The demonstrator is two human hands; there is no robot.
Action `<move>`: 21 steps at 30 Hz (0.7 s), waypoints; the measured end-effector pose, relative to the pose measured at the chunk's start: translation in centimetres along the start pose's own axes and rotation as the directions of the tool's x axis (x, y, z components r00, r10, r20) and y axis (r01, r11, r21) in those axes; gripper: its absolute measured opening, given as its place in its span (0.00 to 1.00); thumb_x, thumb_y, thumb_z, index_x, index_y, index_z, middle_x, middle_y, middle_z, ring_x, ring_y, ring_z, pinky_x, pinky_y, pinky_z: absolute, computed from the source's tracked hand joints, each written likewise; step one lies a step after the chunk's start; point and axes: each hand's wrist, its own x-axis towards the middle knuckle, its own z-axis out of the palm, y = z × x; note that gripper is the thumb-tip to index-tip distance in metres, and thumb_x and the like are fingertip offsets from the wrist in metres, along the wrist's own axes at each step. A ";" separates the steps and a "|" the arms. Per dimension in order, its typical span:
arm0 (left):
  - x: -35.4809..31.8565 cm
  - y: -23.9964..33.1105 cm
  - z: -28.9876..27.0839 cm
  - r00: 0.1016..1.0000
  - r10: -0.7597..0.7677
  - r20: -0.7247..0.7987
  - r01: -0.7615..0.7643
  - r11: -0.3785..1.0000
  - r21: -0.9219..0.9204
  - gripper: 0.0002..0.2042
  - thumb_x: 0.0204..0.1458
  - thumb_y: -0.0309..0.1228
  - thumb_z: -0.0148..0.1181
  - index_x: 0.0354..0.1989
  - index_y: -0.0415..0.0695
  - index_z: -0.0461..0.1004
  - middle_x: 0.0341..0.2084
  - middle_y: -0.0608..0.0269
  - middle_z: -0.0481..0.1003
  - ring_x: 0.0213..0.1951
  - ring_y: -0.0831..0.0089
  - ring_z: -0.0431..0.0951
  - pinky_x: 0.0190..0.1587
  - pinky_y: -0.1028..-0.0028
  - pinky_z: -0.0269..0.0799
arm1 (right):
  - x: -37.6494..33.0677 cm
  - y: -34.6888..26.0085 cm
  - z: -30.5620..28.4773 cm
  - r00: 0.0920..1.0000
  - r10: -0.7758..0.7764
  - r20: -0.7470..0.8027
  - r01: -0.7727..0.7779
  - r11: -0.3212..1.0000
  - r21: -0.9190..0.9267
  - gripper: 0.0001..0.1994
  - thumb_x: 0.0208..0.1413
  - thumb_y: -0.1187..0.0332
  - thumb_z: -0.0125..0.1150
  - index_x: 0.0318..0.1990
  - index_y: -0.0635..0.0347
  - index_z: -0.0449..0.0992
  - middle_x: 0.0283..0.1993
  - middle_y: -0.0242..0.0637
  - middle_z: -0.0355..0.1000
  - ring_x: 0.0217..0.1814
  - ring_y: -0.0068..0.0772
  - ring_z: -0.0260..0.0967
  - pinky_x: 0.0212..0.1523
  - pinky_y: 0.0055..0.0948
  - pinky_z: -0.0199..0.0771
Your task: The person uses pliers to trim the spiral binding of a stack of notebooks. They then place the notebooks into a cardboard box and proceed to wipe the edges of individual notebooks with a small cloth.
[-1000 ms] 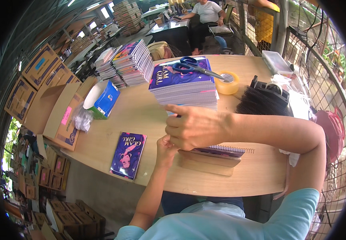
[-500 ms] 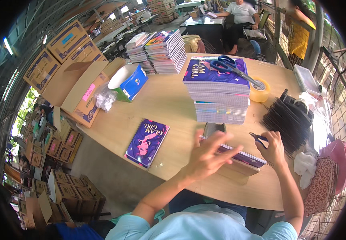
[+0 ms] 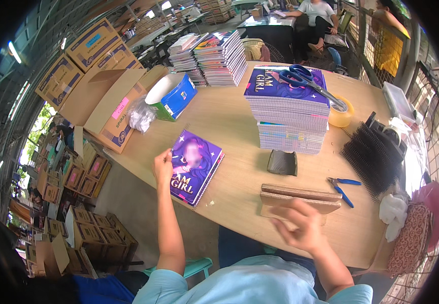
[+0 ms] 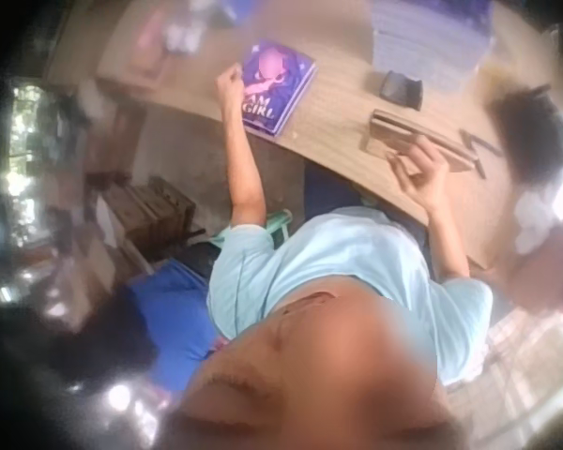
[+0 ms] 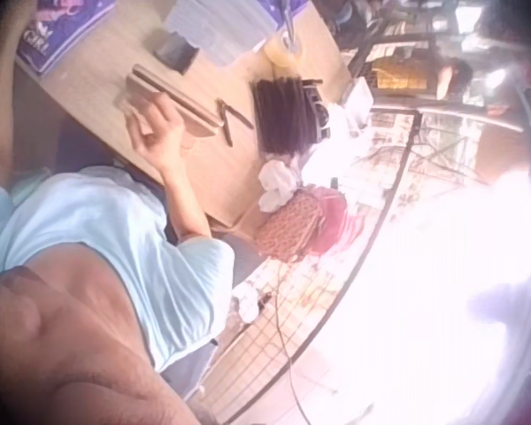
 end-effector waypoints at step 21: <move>-1.3 -4.3 3.8 0.988 -0.152 -0.024 0.154 0.972 0.175 0.11 0.54 0.35 0.59 0.43 0.50 0.82 0.38 0.53 0.80 0.42 0.54 0.80 0.45 0.62 0.74 | 12.7 13.9 25.9 0.865 0.495 0.079 -0.501 0.856 0.127 0.27 0.55 0.79 0.43 0.65 0.70 0.57 0.45 0.50 0.78 0.52 0.54 0.72 0.56 0.42 0.69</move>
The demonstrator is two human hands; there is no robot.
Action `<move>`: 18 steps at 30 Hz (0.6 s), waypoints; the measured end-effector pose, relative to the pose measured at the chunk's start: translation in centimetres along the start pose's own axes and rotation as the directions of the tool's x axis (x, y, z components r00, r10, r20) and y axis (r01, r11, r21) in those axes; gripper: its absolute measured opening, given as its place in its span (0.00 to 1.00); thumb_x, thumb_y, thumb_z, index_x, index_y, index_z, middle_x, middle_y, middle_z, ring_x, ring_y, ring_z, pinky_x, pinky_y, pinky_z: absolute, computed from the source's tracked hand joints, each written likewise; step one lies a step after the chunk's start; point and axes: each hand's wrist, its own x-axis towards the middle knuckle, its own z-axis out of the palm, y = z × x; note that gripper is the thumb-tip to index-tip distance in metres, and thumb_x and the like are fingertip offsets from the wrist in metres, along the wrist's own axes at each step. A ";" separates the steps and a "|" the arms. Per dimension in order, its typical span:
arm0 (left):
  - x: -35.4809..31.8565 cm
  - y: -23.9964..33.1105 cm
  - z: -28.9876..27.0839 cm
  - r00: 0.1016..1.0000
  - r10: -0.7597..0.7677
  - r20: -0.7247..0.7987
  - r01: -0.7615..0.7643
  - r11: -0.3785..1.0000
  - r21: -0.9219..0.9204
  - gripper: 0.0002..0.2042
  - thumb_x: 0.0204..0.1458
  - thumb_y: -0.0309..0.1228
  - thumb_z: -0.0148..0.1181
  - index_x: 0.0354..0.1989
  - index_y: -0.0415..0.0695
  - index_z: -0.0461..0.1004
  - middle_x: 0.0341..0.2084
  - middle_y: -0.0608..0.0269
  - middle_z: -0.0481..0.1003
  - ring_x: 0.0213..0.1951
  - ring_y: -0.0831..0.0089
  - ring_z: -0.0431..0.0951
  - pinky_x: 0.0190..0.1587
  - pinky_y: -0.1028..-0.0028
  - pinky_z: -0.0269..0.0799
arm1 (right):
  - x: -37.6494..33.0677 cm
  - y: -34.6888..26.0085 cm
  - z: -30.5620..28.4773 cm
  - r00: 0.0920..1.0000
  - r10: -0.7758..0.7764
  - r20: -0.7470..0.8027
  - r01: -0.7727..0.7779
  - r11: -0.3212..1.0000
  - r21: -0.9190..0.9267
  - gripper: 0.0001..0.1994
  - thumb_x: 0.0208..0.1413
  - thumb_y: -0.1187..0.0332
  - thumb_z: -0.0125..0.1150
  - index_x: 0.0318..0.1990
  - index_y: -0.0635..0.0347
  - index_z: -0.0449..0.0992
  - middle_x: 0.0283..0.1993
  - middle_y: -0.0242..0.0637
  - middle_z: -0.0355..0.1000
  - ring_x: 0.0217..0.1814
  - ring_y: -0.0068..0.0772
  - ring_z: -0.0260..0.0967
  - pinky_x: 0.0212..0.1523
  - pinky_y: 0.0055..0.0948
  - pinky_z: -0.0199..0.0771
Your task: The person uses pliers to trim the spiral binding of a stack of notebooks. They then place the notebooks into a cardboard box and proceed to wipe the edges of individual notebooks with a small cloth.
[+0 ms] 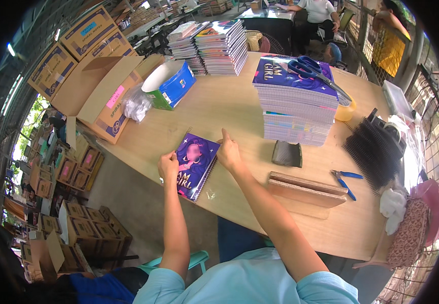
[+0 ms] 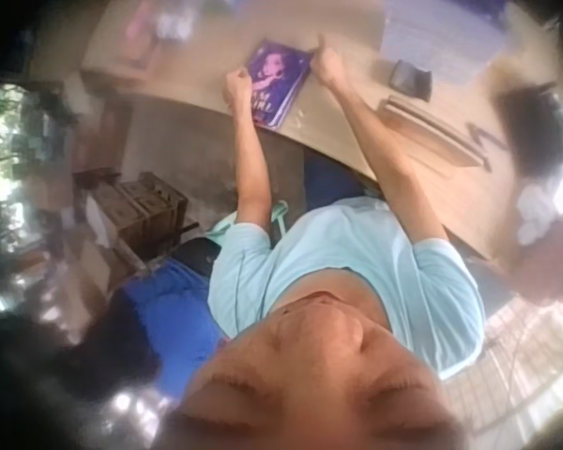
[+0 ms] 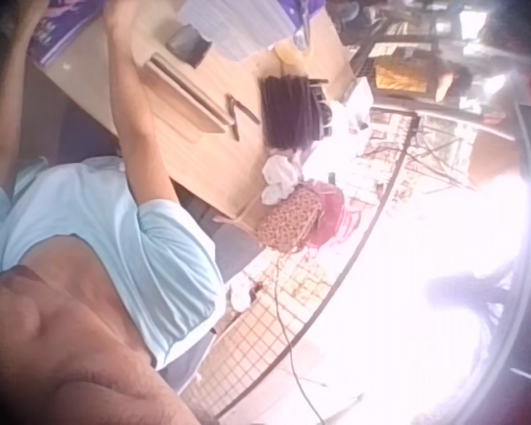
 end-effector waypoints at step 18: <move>-6.9 -6.0 -5.2 0.949 -0.313 0.042 0.280 0.770 -0.573 0.18 0.53 0.32 0.66 0.50 0.38 0.77 0.35 0.57 0.79 0.30 0.76 0.78 0.29 0.76 0.79 | 2.5 -0.4 1.1 0.996 -0.006 0.089 0.006 1.000 0.000 0.20 0.48 0.74 0.65 0.51 0.63 0.77 0.48 0.46 0.78 0.51 0.38 0.77 0.53 0.31 0.75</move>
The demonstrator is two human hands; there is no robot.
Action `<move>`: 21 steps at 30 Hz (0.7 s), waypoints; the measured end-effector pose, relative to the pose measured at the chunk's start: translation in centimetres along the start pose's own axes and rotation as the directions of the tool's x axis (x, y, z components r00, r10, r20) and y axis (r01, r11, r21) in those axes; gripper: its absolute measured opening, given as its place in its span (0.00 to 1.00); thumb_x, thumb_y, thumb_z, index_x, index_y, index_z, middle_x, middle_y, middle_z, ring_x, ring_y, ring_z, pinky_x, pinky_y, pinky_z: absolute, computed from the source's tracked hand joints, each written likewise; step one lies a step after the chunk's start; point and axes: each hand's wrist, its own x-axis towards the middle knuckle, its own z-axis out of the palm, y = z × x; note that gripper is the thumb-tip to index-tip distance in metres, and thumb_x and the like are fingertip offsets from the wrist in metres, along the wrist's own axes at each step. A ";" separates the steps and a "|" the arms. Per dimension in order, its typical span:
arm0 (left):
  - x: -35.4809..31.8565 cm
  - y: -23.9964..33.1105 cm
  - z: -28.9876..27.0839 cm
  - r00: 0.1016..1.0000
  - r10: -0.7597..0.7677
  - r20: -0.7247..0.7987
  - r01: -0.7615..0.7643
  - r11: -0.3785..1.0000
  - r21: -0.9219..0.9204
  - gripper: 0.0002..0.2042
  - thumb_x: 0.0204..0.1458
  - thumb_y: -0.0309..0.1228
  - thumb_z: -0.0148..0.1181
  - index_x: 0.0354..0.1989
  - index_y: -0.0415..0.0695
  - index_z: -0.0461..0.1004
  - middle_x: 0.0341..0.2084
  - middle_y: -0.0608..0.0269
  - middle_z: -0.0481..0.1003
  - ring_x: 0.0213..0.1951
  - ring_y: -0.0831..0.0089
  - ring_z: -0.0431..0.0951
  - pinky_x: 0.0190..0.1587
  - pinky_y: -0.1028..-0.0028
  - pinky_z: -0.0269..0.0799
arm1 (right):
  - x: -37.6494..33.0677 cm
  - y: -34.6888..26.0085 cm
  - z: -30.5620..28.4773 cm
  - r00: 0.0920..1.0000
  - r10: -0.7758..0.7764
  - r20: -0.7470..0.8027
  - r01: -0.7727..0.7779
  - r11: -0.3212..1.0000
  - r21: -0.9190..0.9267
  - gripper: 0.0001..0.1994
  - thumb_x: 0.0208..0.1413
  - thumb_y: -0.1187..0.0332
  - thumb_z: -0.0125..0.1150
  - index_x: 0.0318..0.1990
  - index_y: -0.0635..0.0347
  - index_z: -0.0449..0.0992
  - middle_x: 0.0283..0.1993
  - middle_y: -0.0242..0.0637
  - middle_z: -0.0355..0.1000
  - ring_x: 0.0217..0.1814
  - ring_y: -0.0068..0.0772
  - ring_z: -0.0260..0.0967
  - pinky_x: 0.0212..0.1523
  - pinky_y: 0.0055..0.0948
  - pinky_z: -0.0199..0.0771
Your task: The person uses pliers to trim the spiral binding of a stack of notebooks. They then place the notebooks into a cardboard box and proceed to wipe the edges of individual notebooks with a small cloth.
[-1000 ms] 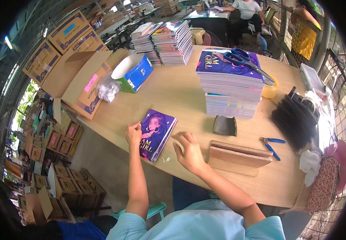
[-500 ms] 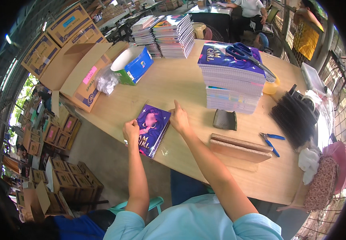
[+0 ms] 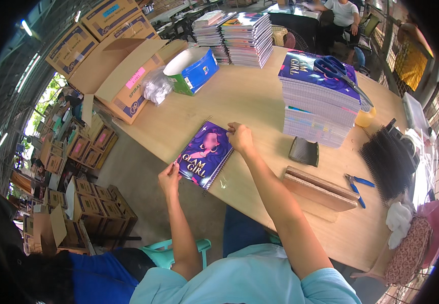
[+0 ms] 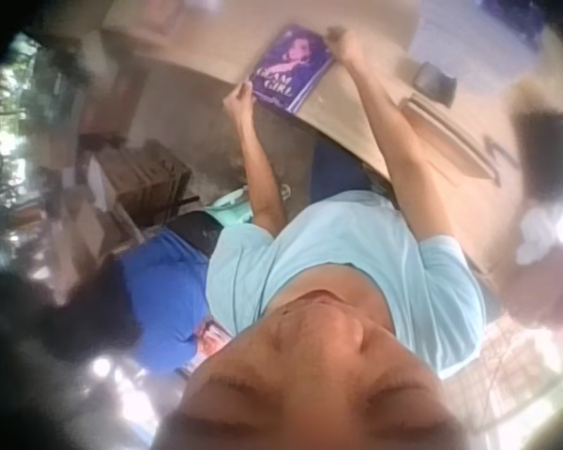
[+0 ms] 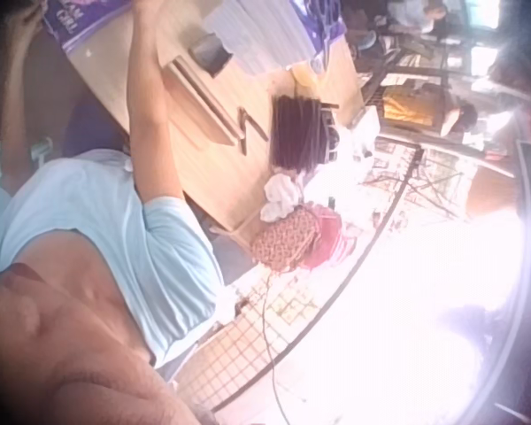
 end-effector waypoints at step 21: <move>-1.6 7.6 0.3 0.881 0.470 0.047 -0.470 0.863 0.186 0.25 0.49 0.30 0.68 0.57 0.41 0.69 0.54 0.52 0.67 0.49 0.65 0.72 0.44 0.68 0.76 | -20.8 -13.1 -18.2 0.837 -0.547 -0.011 0.466 0.724 -0.509 0.28 0.41 0.69 0.72 0.55 0.52 0.73 0.57 0.42 0.68 0.60 0.49 0.62 0.59 0.52 0.64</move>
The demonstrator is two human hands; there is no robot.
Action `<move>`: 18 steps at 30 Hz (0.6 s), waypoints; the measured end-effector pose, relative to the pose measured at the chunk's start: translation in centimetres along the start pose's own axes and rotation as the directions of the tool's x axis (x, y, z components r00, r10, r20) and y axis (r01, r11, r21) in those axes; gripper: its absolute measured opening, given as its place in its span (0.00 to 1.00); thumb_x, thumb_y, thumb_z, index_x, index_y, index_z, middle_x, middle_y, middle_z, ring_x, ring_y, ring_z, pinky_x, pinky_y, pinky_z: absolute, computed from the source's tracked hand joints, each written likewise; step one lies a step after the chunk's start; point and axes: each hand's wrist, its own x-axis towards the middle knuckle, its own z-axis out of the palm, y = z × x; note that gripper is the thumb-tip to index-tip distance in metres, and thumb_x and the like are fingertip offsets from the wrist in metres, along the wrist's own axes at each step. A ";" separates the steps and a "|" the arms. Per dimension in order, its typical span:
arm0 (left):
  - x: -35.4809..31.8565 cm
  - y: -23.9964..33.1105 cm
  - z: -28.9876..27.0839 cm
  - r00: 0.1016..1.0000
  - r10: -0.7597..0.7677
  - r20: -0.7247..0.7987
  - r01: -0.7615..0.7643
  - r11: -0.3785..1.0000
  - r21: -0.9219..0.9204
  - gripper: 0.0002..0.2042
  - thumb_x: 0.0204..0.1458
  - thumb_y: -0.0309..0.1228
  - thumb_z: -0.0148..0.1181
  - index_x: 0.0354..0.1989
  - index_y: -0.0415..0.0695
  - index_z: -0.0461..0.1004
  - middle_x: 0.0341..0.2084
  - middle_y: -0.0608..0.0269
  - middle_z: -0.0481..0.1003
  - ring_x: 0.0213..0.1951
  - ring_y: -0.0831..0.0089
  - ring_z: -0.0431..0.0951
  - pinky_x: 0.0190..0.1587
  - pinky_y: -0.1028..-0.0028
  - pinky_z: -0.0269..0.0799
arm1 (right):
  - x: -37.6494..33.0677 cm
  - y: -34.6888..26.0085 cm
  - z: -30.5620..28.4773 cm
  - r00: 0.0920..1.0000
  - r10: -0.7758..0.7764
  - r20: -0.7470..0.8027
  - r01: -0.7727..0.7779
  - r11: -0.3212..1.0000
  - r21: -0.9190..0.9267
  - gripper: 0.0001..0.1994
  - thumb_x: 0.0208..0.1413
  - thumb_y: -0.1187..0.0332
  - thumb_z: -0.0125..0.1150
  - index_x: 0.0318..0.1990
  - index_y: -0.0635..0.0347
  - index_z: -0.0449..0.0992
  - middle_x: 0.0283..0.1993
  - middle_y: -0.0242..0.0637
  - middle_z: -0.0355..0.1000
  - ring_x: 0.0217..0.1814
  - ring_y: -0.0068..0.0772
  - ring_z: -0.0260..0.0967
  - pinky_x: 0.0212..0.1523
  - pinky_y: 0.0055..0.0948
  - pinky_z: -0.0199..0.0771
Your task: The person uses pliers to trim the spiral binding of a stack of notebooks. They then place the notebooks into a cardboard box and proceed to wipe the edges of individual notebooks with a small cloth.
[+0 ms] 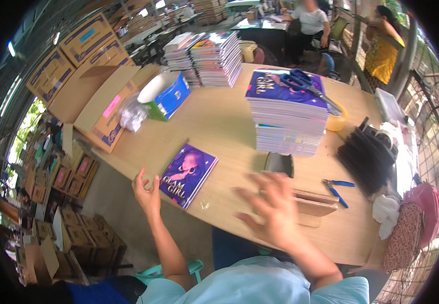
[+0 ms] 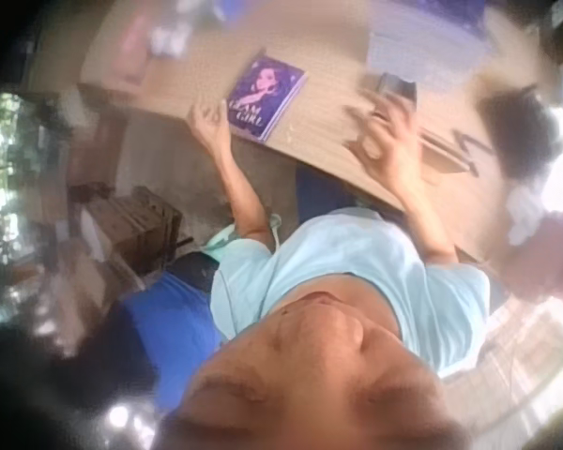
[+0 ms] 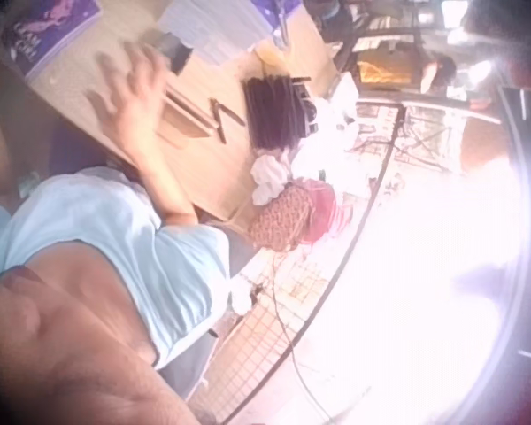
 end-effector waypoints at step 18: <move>13.8 25.3 26.5 0.476 0.110 0.872 0.203 0.952 -0.231 0.12 0.49 0.28 0.69 0.36 0.33 0.75 0.29 0.54 0.79 0.26 0.67 0.79 0.25 0.65 0.77 | 11.5 19.1 -7.0 0.925 0.359 -0.127 -0.373 0.792 -0.483 0.16 0.56 0.69 0.54 0.51 0.43 0.79 0.48 0.50 0.69 0.48 0.53 0.71 0.47 0.45 0.75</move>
